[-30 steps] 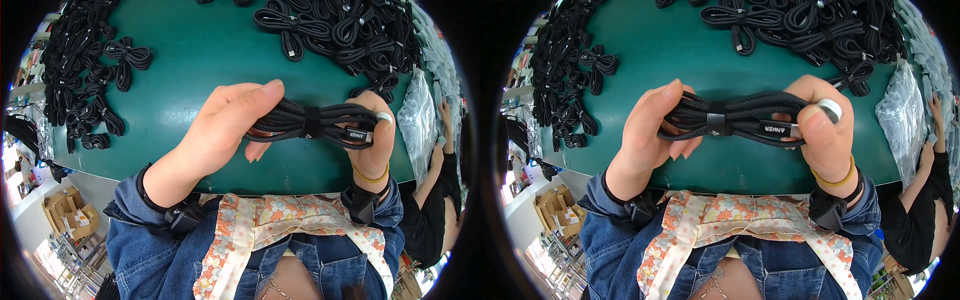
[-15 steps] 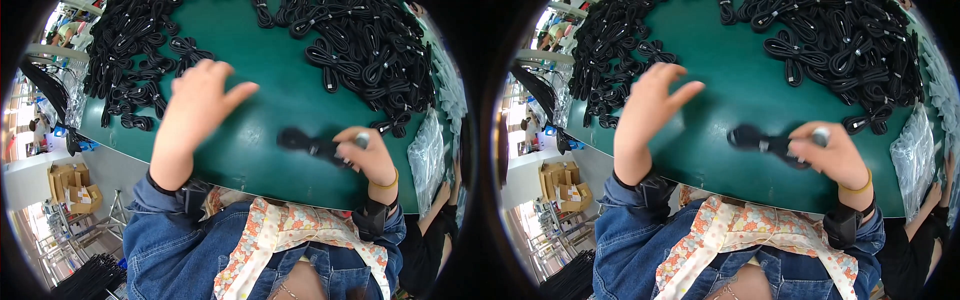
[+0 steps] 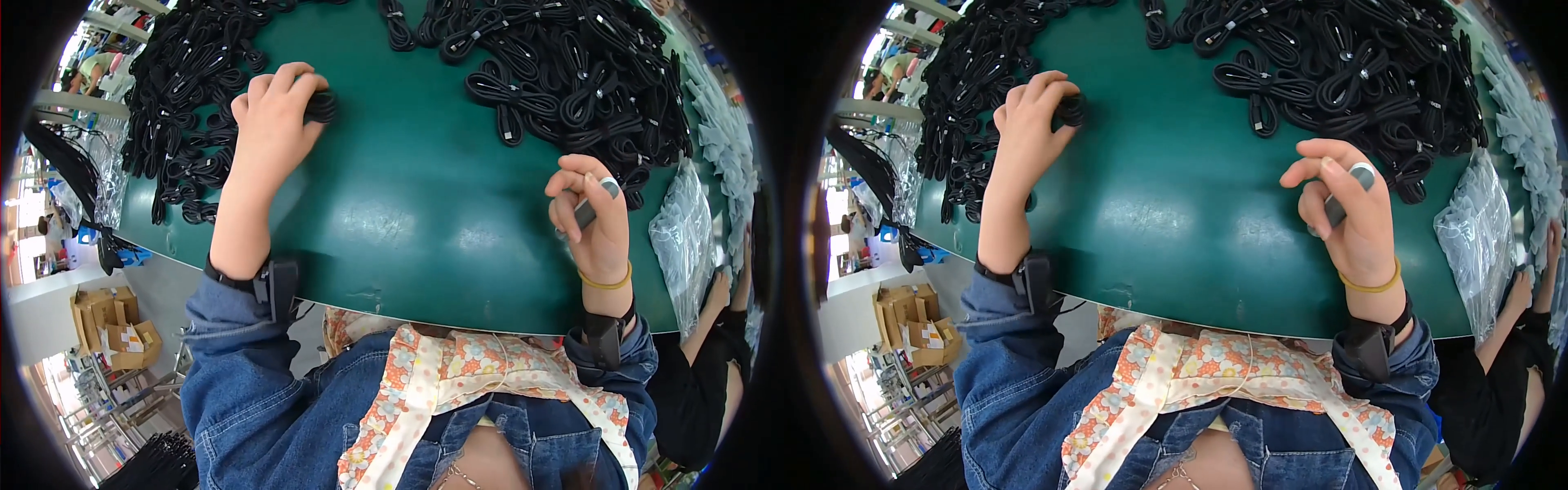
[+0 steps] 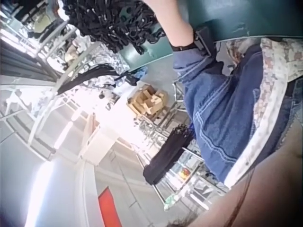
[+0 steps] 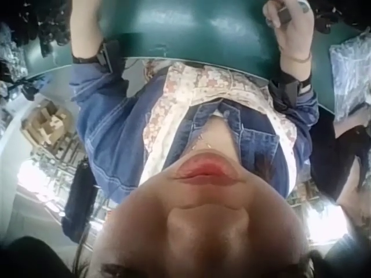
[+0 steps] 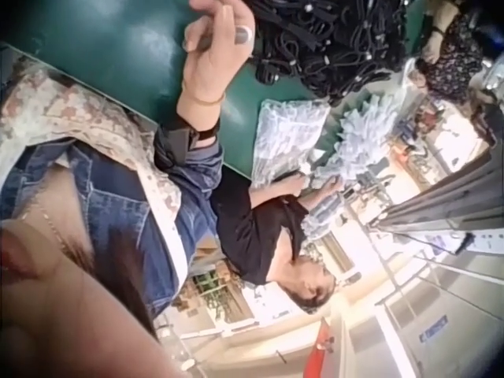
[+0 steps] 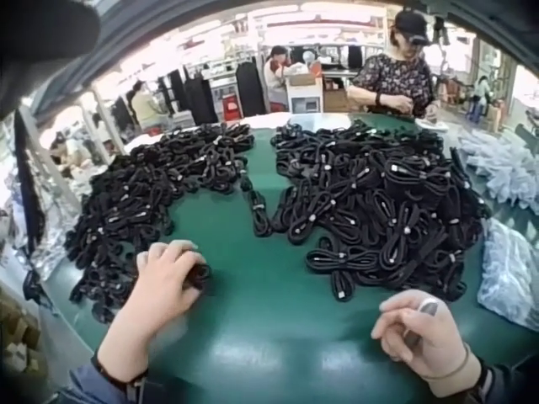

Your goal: The person picks up a bundled cable, turns it over to inspect it, and presses a small white device against the connector. This process is repeated for several cables before the person picks up another cable and places it into a plastic bag.

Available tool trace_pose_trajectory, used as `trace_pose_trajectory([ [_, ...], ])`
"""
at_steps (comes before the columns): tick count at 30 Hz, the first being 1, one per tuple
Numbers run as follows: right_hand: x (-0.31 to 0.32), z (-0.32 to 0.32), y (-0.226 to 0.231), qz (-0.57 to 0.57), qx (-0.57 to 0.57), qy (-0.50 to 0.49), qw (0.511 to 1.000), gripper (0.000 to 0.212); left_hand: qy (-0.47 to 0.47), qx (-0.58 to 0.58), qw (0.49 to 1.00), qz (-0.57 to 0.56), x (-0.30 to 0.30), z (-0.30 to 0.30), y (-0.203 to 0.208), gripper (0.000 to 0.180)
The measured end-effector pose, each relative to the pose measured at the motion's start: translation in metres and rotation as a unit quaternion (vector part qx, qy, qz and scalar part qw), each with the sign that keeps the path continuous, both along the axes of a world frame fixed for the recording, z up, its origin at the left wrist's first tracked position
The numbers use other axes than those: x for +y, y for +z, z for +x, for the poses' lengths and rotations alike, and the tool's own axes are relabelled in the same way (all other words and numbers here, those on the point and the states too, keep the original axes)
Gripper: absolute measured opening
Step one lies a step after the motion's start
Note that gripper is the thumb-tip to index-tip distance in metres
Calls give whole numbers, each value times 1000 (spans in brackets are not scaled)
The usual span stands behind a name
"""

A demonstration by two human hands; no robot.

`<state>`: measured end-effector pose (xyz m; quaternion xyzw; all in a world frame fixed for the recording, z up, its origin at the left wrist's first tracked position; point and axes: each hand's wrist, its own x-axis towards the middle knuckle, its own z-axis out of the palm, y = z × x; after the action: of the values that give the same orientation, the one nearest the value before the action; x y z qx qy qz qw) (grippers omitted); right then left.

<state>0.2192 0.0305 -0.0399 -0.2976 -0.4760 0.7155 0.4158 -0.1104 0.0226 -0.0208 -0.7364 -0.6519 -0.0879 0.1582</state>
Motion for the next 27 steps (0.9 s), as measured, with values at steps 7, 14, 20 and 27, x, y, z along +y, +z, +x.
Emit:
trace_pose_trajectory([
  [7, -12, -10, 13, 51, 4, 32, 998, 45, -258, -721, 610, -203, -22, 97, 10, 48],
  [14, -19, 0, 5, 220, 1, -42, 975, 59, -234, -849, 401, -250, -21, 123, -9, 54],
  [20, -17, -2, 8, 238, 40, 8, 970, 61, -292, -822, 445, -203, -24, 121, -12, 60],
  [27, -19, 1, 6, 251, 29, -10, 967, 62, -347, -788, 473, -189, -25, 118, -8, 63],
])
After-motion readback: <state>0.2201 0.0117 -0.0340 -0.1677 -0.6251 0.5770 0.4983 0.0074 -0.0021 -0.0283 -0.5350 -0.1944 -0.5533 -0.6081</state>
